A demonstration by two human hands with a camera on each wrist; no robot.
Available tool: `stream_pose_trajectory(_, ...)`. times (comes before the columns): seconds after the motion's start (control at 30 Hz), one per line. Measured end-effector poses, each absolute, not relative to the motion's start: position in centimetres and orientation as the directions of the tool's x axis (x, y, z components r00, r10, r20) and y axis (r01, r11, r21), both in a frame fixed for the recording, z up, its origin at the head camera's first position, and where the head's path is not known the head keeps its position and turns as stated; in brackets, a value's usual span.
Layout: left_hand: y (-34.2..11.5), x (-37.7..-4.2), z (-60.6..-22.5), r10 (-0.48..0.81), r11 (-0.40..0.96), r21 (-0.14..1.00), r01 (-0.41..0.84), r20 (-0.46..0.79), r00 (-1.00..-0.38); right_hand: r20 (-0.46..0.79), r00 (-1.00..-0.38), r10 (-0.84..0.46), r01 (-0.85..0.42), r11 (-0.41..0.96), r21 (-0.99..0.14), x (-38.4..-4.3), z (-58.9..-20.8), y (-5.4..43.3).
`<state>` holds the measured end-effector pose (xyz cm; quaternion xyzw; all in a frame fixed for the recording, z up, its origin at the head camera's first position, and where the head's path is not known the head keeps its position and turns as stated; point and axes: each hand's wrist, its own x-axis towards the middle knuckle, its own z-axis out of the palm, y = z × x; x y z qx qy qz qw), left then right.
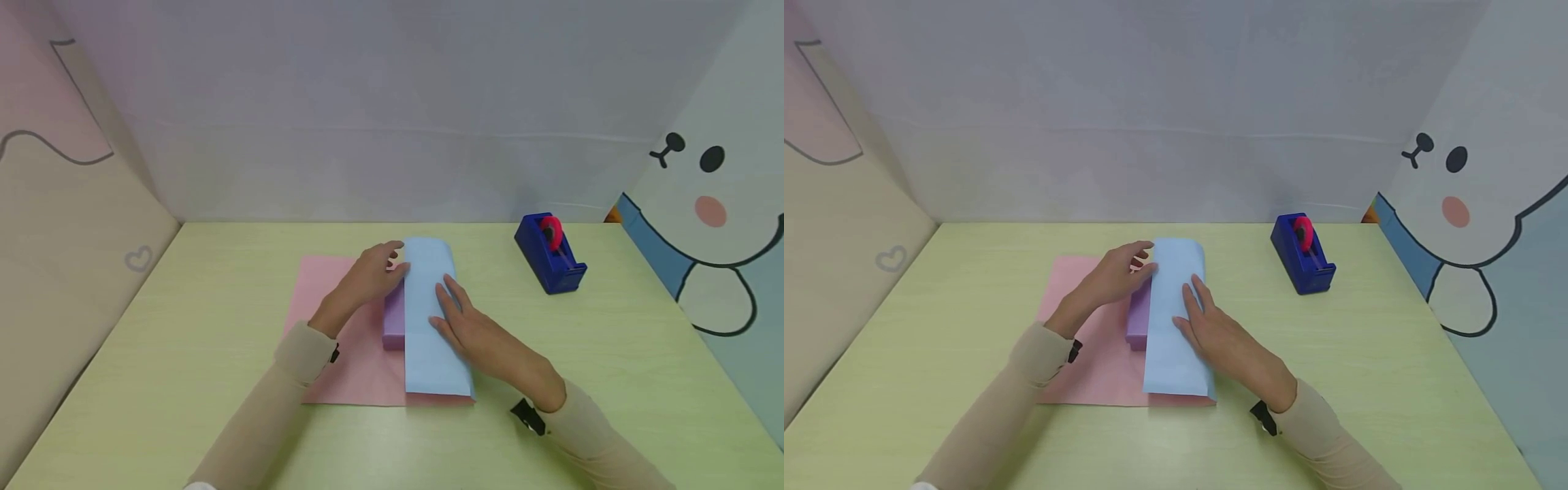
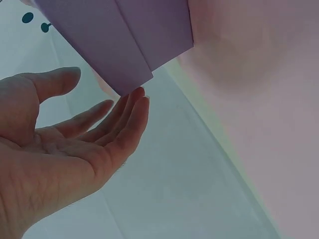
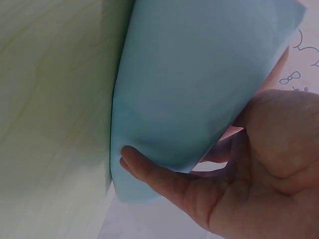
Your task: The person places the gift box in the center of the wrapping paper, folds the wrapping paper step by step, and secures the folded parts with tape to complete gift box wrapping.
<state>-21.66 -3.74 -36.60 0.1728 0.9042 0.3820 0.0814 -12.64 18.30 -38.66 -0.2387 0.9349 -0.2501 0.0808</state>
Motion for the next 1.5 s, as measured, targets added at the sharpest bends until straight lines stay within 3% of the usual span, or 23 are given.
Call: stream_pose_trajectory(1.5, -8.7, -17.8, -37.6, 0.312, 0.711, 0.651, 0.266, 0.047, -0.949, -0.058, -0.875, -0.481, -0.385, 0.762, -0.520, -12.8, -38.8, 18.3)
